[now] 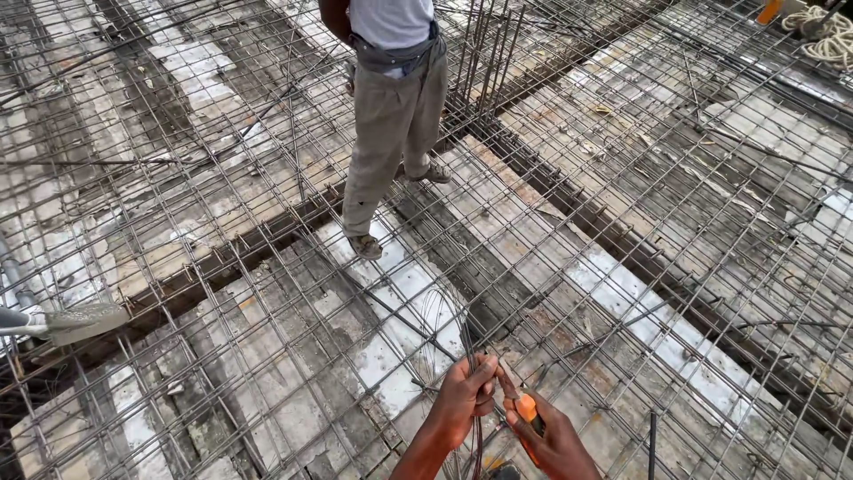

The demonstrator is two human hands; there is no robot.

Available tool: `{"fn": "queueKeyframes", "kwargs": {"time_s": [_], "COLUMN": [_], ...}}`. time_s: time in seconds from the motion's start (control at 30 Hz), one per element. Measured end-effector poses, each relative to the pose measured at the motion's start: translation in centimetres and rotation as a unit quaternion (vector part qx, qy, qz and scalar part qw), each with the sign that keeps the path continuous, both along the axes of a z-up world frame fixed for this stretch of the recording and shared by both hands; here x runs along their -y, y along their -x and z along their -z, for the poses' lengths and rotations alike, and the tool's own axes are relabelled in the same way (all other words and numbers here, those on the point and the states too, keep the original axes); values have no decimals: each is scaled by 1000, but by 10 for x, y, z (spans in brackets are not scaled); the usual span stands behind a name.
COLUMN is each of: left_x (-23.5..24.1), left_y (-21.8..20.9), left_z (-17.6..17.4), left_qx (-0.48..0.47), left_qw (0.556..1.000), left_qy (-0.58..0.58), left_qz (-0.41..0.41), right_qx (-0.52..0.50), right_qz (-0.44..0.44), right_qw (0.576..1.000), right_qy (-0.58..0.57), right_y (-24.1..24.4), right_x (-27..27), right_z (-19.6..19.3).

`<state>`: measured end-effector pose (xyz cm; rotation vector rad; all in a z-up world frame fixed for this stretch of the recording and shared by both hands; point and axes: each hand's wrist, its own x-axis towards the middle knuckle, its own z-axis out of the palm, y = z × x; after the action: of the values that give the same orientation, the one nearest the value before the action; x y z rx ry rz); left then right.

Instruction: The person uses pliers to twist wire ties around the intersections of a steel rebar grid. Another worker is visible nearby, occasionally measuring the structure with a tape measure.

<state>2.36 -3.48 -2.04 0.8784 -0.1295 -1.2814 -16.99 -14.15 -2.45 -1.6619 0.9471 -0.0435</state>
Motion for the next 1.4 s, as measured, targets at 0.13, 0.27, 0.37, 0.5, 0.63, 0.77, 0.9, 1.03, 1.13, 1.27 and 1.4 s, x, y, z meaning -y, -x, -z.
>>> {"fn": "queueKeyframes", "kwargs": {"time_s": [0.13, 0.27, 0.37, 0.5, 0.63, 0.77, 0.9, 1.03, 1.13, 1.27, 1.4], "left_x": [-8, -15, -21, -31, -47, -47, -43, -40, -39, -54, -38], "left_y": [0, -2, -2, -2, 1, -4, 1, 11, 16, 22, 10], "left_z": [5, 19, 21, 33, 37, 32, 39, 23, 23, 26, 50], "left_qx": [21, 54, 44, 54, 72, 24, -28, -61, -56, -38, -55], "left_qw": [1000, 998, 999, 998, 997, 1000, 1000, 997, 997, 997, 997], "left_qy": [9, 22, 7, 29, 14, -1, -9, 6, 6, -29, -20], "left_qz": [7, 2, -13, -3, 15, 7, 5, 37, 48, 53, 56], "right_qx": [11, -26, -13, -7, 35, 33, 55, 97, 97, 108, 6], "right_qz": [-24, -28, -42, -45, -25, -11, -1, 10, 32, 47, 90], "right_qw": [997, 996, 993, 992, 994, 989, 986, 990, 989, 992, 995], "right_qy": [68, 85, 111, 121, 96, 141, 155, 101, 107, 54, -46], "right_y": [7, 1, -5, -2, -21, -19, -13, -8, -5, 4, -5], "right_x": [-9, -21, -29, -37, -64, -65, -66, -73, -76, -87, -54], "right_z": [9, 8, -1, 9, -40, -22, -14, -34, -39, -28, 23]}}
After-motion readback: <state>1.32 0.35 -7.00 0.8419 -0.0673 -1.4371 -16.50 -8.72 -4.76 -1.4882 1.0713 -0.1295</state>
